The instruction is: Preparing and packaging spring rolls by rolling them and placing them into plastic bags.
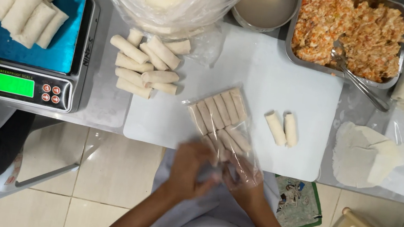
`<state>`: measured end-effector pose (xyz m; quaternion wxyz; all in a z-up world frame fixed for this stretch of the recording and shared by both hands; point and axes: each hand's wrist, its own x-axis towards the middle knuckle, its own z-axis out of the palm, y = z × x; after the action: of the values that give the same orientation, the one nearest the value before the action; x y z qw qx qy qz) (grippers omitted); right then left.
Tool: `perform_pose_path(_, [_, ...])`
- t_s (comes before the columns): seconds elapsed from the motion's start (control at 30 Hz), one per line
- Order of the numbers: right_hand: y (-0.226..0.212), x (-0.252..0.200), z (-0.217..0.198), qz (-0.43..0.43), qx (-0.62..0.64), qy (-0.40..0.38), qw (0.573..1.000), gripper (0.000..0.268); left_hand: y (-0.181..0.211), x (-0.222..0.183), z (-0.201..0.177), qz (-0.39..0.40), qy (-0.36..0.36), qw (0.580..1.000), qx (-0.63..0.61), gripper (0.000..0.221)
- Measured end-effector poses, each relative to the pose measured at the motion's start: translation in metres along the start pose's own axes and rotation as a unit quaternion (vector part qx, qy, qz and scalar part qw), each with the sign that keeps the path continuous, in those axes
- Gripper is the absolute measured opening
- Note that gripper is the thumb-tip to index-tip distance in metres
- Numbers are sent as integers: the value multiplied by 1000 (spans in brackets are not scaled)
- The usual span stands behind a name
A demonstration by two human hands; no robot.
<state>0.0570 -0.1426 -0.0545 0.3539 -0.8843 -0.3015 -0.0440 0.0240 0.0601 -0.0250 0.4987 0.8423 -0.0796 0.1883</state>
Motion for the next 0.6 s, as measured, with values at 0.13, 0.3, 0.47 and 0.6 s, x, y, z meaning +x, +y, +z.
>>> perform_pose_path(0.13, [-8,2,3,33,27,27,999,26,-17,25,2,-89,83,982,141,32])
perform_pose_path(0.3, [-42,27,-9,357,399,90,840,20,-33,24,13,-42,58,962,264,29])
perform_pose_path(0.47, [-29,12,1,182,195,22,964,16,-22,29,10,-85,59,964,246,28])
perform_pose_path(0.6, [-5,-1,7,-13,16,30,999,22,-23,30,11,-98,52,966,234,29])
